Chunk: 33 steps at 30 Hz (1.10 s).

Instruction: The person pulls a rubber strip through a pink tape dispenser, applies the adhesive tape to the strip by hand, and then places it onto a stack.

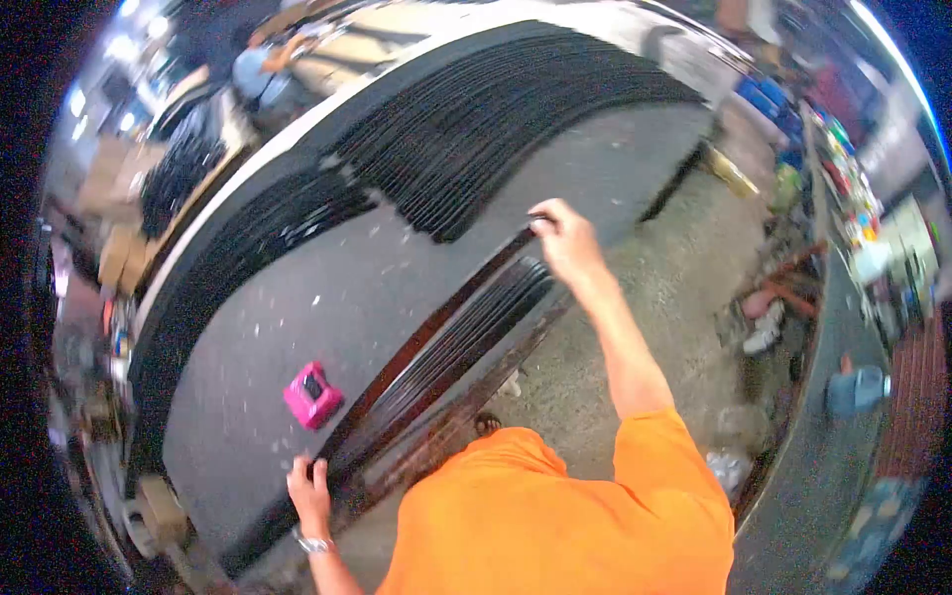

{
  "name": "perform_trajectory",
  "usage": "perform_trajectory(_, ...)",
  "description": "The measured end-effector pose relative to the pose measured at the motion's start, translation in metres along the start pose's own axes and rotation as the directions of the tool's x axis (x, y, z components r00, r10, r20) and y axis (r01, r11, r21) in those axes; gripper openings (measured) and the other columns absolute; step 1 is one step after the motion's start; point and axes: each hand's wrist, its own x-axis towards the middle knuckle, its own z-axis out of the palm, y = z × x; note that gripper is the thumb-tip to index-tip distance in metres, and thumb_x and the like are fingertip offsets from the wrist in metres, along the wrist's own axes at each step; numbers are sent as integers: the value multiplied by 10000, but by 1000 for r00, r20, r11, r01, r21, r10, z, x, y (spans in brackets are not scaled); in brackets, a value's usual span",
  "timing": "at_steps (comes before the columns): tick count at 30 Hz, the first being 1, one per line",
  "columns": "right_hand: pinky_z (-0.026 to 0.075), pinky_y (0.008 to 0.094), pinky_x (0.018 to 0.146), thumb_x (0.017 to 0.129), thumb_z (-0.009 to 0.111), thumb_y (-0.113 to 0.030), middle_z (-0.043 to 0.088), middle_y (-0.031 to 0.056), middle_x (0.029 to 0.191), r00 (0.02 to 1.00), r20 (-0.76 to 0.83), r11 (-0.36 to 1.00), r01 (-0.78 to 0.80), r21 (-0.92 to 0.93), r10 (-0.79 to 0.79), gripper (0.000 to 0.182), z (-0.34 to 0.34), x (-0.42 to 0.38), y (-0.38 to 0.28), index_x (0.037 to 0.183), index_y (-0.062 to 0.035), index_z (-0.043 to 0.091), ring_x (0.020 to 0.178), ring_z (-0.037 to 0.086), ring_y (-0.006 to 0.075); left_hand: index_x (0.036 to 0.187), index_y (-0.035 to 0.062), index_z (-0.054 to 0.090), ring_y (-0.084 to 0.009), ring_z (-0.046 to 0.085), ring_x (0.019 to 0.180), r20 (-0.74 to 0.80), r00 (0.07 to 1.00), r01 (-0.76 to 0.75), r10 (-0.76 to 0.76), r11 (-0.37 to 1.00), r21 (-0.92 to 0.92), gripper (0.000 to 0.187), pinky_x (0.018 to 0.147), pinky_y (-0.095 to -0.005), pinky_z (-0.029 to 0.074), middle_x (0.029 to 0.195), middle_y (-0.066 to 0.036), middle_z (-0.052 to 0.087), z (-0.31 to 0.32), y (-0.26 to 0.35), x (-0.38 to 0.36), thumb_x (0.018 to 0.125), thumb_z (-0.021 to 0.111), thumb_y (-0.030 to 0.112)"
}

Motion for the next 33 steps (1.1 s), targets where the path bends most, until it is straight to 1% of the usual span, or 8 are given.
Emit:
perform_trajectory(3,573,285,656,919,641,-73,678,42,1019,1000,-20,998,-14,61,15,218,-10,-10,-3,1133,-88,680,894,667,143,872,29,657,-421,599,847,163,986,-48,35,996,76,428,754,-509,464,860,-194,686,-29,-20,1,793,793,427)
perform_trajectory(8,547,337,780,955,641,-165,644,36,1243,981,21,981,-192,-19,193,297,-26,1,71,1249,-133,664,1046,631,170,755,34,628,-412,636,778,284,955,38,-86,985,170,553,709,-497,476,768,-207,663,-92,-82,-21,813,713,577)
perform_trajectory(12,510,253,644,971,631,-139,639,-1,1121,971,63,973,-230,-16,230,273,-28,5,157,1244,-125,642,885,588,105,822,71,699,-387,622,650,90,984,132,-156,964,229,478,657,-438,484,674,-167,644,-145,-147,-52,743,803,530)
perform_trajectory(18,500,224,605,979,640,-164,624,-6,971,944,128,952,-305,-22,305,251,42,-84,90,1225,-116,643,804,587,84,777,45,660,-340,612,587,-90,984,172,-150,927,333,463,646,-422,484,652,-158,643,-266,-193,-78,679,877,443)
perform_trajectory(20,496,256,644,972,635,-141,656,5,1064,931,162,944,-328,-22,327,268,73,-104,77,1239,-117,642,886,633,125,803,48,674,-384,647,721,-60,935,352,-350,893,281,474,720,-454,484,739,-185,678,-306,-204,-79,704,843,480)
perform_trajectory(25,562,339,808,947,661,-150,679,54,1156,900,227,907,-405,115,373,284,157,-189,-67,1228,-110,659,1040,678,200,838,21,656,-411,636,748,-66,949,304,-310,830,467,408,698,-471,491,765,-199,672,-367,-271,-86,783,785,403)
perform_trajectory(30,606,301,707,950,609,-51,661,59,1005,898,386,859,-360,365,212,144,200,-250,-116,1089,-53,643,915,671,158,1071,36,669,-344,630,1093,-27,997,68,-66,772,632,302,885,-436,507,1226,-144,636,-345,-414,-95,841,767,204)
perform_trajectory(33,583,268,698,961,589,-22,628,15,938,889,422,831,-366,419,179,113,203,-278,-133,1061,-56,627,869,640,108,1130,9,671,-354,616,1157,1,998,-54,57,952,301,293,1008,-421,470,1227,-167,648,-276,-301,-46,860,729,106)
